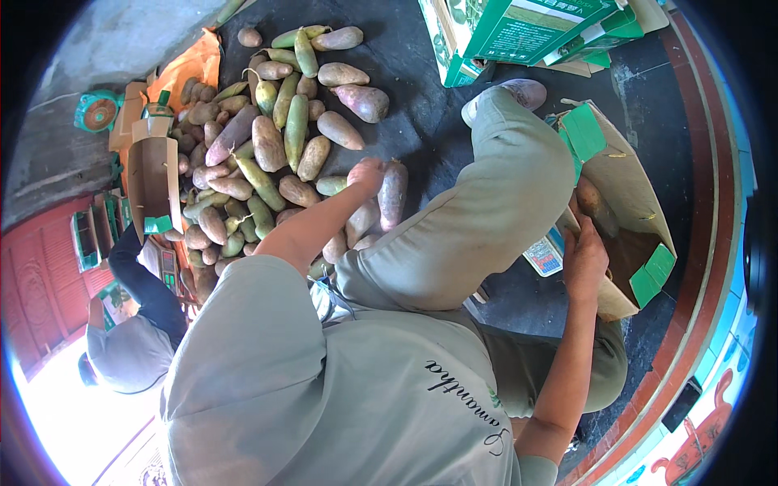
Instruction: The person sorts vegetables into bags and boxes, weighing them with a digital scale.
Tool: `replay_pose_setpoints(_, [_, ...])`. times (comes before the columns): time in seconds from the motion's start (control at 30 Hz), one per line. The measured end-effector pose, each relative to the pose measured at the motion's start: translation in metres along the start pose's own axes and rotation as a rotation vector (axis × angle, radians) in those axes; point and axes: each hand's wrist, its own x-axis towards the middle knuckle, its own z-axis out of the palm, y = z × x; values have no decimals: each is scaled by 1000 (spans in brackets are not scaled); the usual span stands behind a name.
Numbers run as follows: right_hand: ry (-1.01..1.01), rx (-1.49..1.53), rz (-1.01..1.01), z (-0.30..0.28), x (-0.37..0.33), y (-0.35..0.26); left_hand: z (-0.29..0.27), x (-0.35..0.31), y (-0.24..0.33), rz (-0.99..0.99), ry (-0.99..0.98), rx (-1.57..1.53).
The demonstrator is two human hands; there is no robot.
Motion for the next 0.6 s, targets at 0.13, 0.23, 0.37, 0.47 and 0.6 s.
replay_pose_setpoints(0.13, [30,17,-24,0,0,0,-18,4,-17,-72,75,-248])
replay_pose_setpoints(0.23, [55,32,-45,0,1,-1,-30,12,-47,-140,128,-697])
replay_pose_setpoints(0.37, [46,7,-38,-1,0,-1,-68,5,-41,-92,345,-796])
replay_pose_setpoints(0.47, [73,-5,-62,-2,0,-2,-103,-6,-43,-124,403,-877])
replay_pose_setpoints(0.6, [93,-15,-53,0,-5,1,-151,-22,-15,-10,530,-982])
